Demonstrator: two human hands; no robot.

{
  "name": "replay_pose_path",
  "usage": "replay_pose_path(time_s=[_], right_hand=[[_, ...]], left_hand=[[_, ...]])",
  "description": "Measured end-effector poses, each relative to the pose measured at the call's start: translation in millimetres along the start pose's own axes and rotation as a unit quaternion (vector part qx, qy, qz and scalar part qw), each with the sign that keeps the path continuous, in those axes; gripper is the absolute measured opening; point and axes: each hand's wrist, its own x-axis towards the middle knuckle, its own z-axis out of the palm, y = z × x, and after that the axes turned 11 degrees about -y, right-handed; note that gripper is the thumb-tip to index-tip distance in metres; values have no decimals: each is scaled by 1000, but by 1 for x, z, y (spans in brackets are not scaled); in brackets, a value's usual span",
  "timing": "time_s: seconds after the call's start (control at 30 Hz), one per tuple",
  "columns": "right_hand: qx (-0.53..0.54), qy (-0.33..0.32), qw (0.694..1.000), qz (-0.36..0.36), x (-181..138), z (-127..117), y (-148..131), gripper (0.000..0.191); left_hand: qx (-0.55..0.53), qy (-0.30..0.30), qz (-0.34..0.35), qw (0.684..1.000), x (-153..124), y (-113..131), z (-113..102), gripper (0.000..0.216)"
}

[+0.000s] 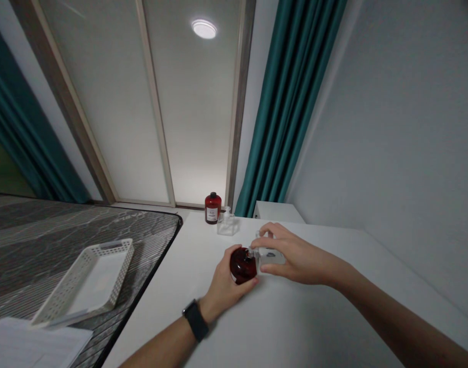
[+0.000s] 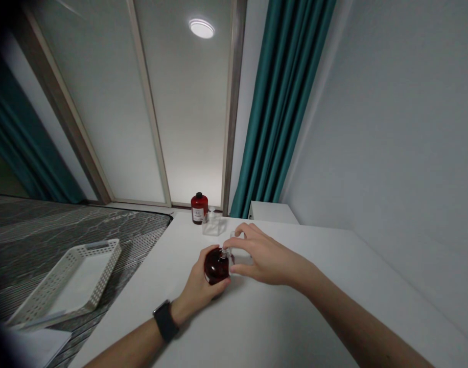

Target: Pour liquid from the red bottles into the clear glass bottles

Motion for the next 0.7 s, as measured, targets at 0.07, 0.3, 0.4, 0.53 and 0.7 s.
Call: replay_pose_path(time_s=[0.07, 0.3, 0.4, 0.53, 0.7], right_hand=[[1, -1, 1000, 2, 0, 0, 0, 39], [-3, 1, 1000, 1, 1, -1, 0, 39], [-5, 2, 1000, -3, 1, -1, 0, 39], [-2, 3, 1000, -4, 2, -1, 0, 40], [-8, 2, 1000, -7, 2, -1, -1, 38]], left_hand=[[-3, 1, 1, 1000, 0, 0, 0, 71], [-15, -2, -9, 1000, 0, 1, 1, 73], [-16, -1, -10, 1000, 0, 1, 1, 73], [-17, 5, -2, 1000, 0, 1, 2, 72], [-30, 9, -5, 999, 0, 1, 4, 71]])
